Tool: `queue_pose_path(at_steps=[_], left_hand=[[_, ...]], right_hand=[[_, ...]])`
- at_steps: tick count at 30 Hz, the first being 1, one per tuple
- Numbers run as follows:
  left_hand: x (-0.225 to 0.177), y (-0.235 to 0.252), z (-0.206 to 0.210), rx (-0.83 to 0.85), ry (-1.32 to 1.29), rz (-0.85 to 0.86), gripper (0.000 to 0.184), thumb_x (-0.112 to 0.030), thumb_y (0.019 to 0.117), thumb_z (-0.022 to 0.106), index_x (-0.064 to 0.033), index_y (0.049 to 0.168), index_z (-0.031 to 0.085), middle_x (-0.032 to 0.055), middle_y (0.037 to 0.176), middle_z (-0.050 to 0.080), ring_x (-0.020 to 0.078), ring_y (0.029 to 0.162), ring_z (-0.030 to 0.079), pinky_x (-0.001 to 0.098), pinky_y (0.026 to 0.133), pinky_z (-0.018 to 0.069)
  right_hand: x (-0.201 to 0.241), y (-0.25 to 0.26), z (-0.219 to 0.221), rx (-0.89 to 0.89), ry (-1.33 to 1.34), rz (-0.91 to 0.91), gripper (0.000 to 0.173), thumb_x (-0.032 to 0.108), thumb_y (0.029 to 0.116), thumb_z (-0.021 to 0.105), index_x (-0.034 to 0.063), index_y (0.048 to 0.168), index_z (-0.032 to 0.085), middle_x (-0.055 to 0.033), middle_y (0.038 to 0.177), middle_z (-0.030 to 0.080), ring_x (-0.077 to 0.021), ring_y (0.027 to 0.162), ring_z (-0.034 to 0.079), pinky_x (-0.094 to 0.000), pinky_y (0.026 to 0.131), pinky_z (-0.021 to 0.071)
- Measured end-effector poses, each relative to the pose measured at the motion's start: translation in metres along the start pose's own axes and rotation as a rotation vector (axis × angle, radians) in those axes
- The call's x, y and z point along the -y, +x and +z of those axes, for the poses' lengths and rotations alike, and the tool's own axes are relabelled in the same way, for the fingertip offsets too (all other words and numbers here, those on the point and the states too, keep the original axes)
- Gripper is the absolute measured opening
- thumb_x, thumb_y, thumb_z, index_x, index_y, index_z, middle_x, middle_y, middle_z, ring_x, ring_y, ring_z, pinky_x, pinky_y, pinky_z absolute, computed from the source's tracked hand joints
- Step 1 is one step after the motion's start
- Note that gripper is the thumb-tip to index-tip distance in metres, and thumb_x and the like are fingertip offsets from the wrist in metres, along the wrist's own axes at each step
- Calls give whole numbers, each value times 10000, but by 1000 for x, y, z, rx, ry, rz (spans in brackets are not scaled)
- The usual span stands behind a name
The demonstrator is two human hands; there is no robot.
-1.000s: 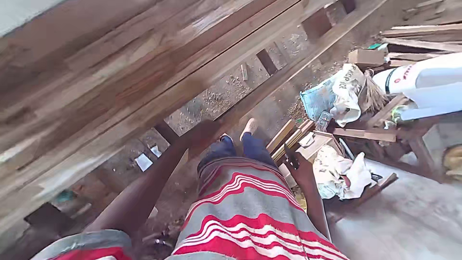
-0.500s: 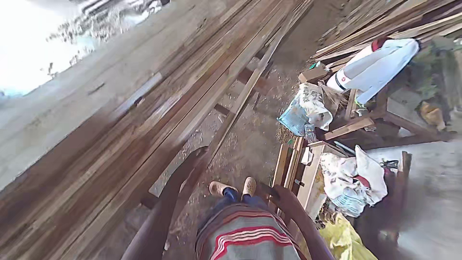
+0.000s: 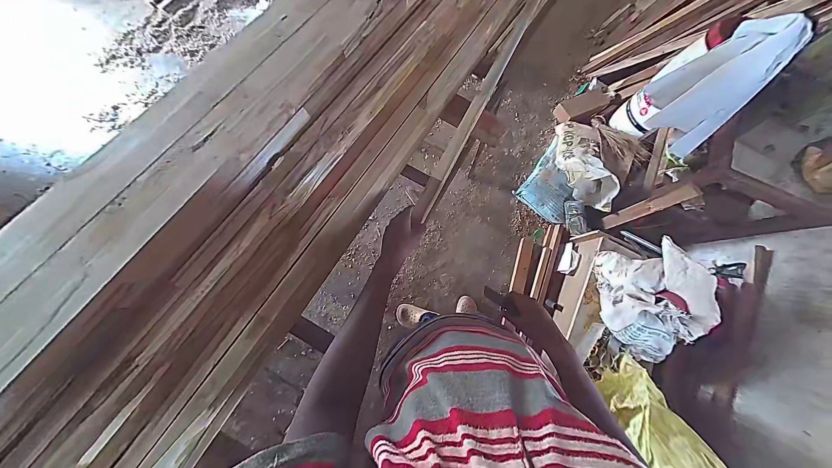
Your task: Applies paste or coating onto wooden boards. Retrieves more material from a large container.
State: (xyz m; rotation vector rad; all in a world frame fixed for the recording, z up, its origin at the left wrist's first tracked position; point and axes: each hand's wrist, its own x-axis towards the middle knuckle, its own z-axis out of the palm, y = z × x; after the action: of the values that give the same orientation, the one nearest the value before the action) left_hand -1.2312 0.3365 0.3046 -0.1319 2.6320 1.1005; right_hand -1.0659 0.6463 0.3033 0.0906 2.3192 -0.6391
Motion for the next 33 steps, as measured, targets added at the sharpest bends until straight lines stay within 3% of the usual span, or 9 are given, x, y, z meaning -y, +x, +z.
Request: queue_pose_path(at_steps=[6,11,14,17,20,24,28,33], left_hand=[[-15,34,-1,31,142,1,462,-391,1080,489,18,1231,640,283,1098,686,458,1080,665,649,928,506],[-19,51,4,61,51,-21,475,-415,1079,474,18,1144,658,260,999,690,438,968,683,647,852,517],[-19,57,7,51,-42,-81,423,-415,1060,522,-34,1168,671,217,966,689,382,904,677,619,816,520],[-24,57,7,80,-37,-212,484,-465,1038,570,-72,1312,637,231,1078,702,415,1004,683,662,881,518],[-49,61,12,71,140,-371,492,-470,1022,588,-68,1303,634,227,1096,706,427,1022,690,671,860,530],[-82,71,20,82,397,-569,508,-469,1001,593,-42,1275,615,219,1127,701,420,1036,698,643,808,551],[-78,70,18,71,326,-479,575,-496,968,661,-42,1316,603,205,1173,689,409,1047,689,639,847,546],[-39,60,20,15,27,-362,466,-461,1073,486,-78,1277,657,198,1056,712,370,985,693,622,876,534]], right_hand=[[26,14,-34,-54,-62,-9,398,302,996,652,38,1293,627,-209,1218,669,-370,1158,643,-576,1000,489],[36,42,-74,-61,29,-32,382,292,1008,633,46,1301,620,-188,1148,686,-328,1061,667,-541,946,516],[30,88,-100,-39,27,-86,383,281,1025,616,44,1326,625,-204,1172,687,-347,1083,666,-557,976,508],[30,131,-128,-12,7,-216,318,251,1024,638,24,1246,644,-206,992,691,-364,907,679,-588,837,534],[34,168,-153,32,-38,-319,288,267,1023,652,29,1184,654,-186,923,682,-357,841,673,-583,769,535],[35,206,-176,84,-91,-378,292,264,1028,645,16,1181,653,-211,977,691,-396,901,687,-620,797,536],[37,211,-200,87,-125,-374,301,253,1029,649,-2,1189,653,-234,990,688,-427,924,679,-635,795,522],[24,219,-200,82,-76,-358,298,233,1028,652,-9,1201,651,-255,993,684,-449,916,674,-651,790,515]])
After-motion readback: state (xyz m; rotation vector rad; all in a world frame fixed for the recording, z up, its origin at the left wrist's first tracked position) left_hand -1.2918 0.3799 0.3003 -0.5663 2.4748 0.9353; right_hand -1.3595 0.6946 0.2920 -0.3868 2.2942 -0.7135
